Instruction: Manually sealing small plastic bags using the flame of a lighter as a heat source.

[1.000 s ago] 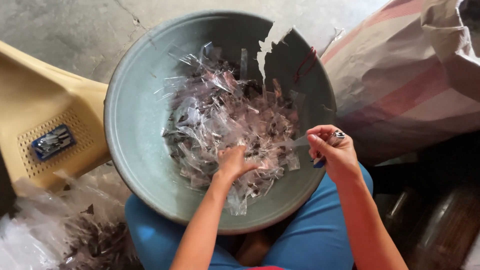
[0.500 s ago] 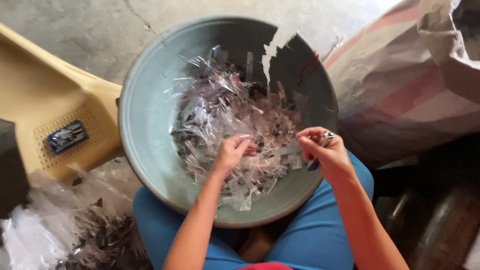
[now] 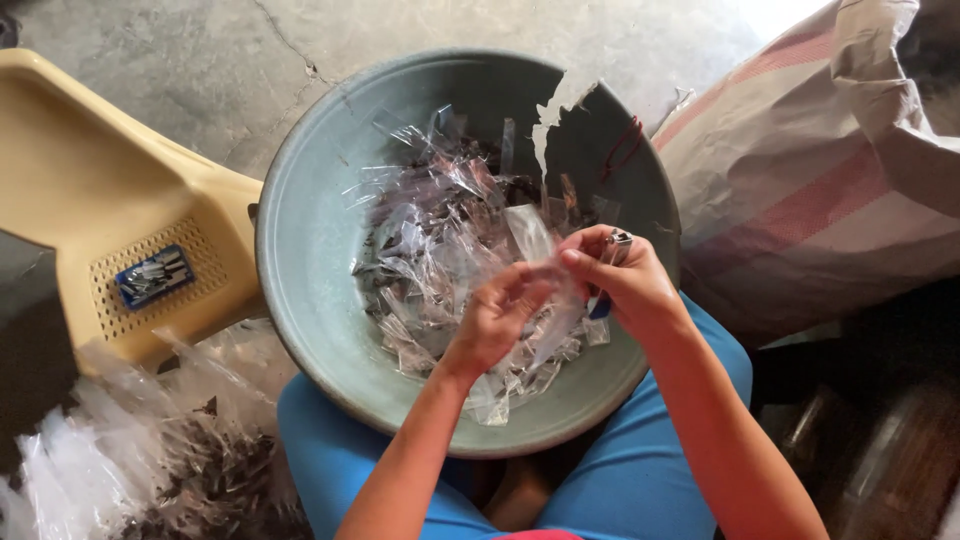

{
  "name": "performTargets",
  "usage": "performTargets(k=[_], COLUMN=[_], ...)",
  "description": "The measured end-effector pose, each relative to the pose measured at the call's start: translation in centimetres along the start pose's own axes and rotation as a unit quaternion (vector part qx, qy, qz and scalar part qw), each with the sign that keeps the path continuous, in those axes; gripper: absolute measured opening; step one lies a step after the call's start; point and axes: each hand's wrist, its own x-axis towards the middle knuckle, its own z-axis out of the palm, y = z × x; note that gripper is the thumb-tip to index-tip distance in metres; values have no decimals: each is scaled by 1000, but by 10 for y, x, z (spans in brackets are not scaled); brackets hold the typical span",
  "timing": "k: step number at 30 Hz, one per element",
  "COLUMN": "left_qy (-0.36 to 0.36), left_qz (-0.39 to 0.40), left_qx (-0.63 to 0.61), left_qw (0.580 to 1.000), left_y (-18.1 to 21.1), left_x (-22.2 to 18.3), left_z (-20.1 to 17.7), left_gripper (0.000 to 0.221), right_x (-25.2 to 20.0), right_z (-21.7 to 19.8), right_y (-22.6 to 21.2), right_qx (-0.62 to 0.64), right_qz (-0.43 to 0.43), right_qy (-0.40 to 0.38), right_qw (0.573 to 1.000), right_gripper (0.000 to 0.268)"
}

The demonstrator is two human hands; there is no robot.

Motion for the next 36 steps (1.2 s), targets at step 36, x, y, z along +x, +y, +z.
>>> performTargets(k=[36], left_qy=[-47], left_qz=[142], left_qx=[646], left_qw=[748], left_y=[-317], left_x=[7], left_z=[2], left_gripper=[5], right_x=[-12], right_z=[-84], right_y=[-35], right_qx=[-85], right_qz=[-147], right_qy=[28], right_qw=[985], right_gripper=[11])
